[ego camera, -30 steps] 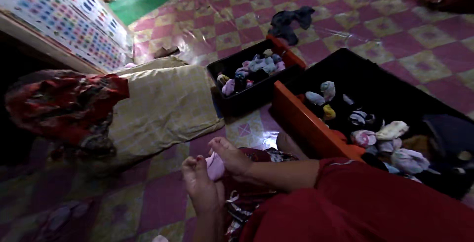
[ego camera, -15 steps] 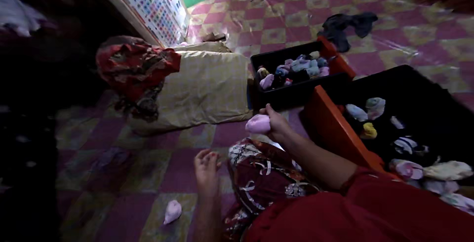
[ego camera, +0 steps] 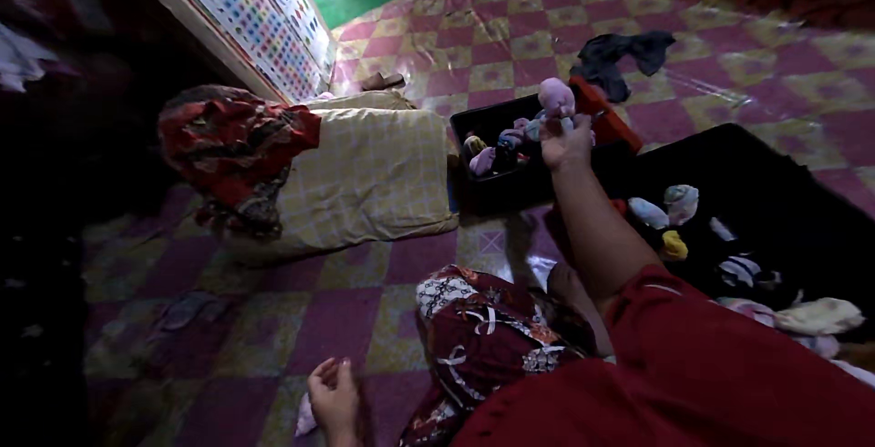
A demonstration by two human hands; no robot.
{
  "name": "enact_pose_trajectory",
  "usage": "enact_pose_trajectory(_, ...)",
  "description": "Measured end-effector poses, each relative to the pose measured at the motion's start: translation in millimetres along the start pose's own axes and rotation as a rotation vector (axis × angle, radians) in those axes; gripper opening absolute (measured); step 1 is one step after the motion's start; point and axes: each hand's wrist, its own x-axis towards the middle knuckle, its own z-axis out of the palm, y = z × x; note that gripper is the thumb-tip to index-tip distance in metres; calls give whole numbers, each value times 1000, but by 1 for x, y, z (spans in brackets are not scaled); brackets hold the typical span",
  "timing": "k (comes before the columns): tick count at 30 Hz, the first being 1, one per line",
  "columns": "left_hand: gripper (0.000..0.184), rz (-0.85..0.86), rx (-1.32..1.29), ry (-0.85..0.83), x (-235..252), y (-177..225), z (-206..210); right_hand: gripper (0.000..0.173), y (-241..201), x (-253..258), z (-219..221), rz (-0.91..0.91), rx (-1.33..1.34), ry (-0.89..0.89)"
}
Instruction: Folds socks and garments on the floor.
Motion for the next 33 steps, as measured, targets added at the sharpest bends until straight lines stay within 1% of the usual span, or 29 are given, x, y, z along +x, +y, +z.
enact_pose_trajectory(2, 50, -34, 156, 49, 14, -23, -12, 53, 5, -15, -14, 66, -199, 62)
enact_pose_trajectory(3, 53, -69, 230, 69, 20, -32, -17, 55, 11, -26, -22, 95, -329, 50)
enact_pose_trajectory(4, 56, -94, 297, 65, 26, -41, -20, 52, 19, -40, -32, 129, -459, 8)
enact_pose_trajectory(5, 60, -103, 352, 40, 31, -51, -23, 48, 27, -57, -43, 182, -582, -54)
enact_pose_trajectory(7, 64, -135, 453, -101, 43, -74, -28, 41, 43, -94, -66, 332, -780, -197)
enact_pose_trajectory(10, 59, -171, 684, -336, 52, -96, -32, 36, 61, -139, -88, 494, -1003, -415)
enact_pose_trajectory(11, 58, -183, 755, -366, 53, -97, -31, 34, 63, -151, -92, 518, -1063, -487)
enact_pose_trajectory(12, 59, -188, 801, -350, 52, -96, -28, 33, 63, -160, -95, 533, -1111, -560)
enact_pose_trajectory(13, 64, -203, 788, -280, 49, -94, -26, 31, 63, -168, -97, 544, -1138, -624)
enact_pose_trajectory(15, 72, -290, 668, -88, 43, -95, -26, 28, 65, -178, -100, 542, -1177, -731)
enact_pose_trajectory(16, 75, -331, 604, -67, 38, -98, -31, 27, 67, -181, -102, 539, -1197, -765)
enact_pose_trajectory(17, 76, -346, 549, -94, 32, -100, -37, 27, 69, -183, -103, 528, -1215, -786)
enact_pose_trajectory(20, 70, -342, 467, -188, 14, -100, -50, 26, 77, -186, -106, 503, -1245, -813)
enact_pose_trajectory(21, 69, -334, 381, -172, 11, -101, -52, 25, 82, -188, -109, 504, -1248, -826)
enact_pose_trajectory(23, 68, -327, 88, -97, 9, -99, -51, 24, 92, -195, -114, 502, -1275, -887)
enact_pose_trajectory(25, 61, -321, -226, -54, 8, -78, -44, 29, 99, -203, -115, 506, -1352, -1064)
enact_pose_trajectory(26, 54, -316, -364, -76, 5, -60, -41, 31, 101, -208, -114, 512, -1393, -1189)
enact_pose_trajectory(28, 38, -283, -555, -183, -6, -25, -38, 34, 108, -222, -110, 521, -1434, -1424)
enact_pose_trajectory(29, 38, -261, -616, -244, -13, -12, -38, 36, 114, -228, -109, 531, -1428, -1517)
enact_pose_trajectory(30, 41, -223, -657, -297, -19, -2, -37, 40, 121, -233, -108, 533, -1409, -1590)
enact_pose_trajectory(31, 45, -183, -685, -337, -24, 6, -36, 43, 127, -239, -107, 523, -1382, -1640)
enact_pose_trajectory(33, 52, -143, -738, -376, -29, 15, -32, 49, 135, -248, -103, 524, -1316, -1676)
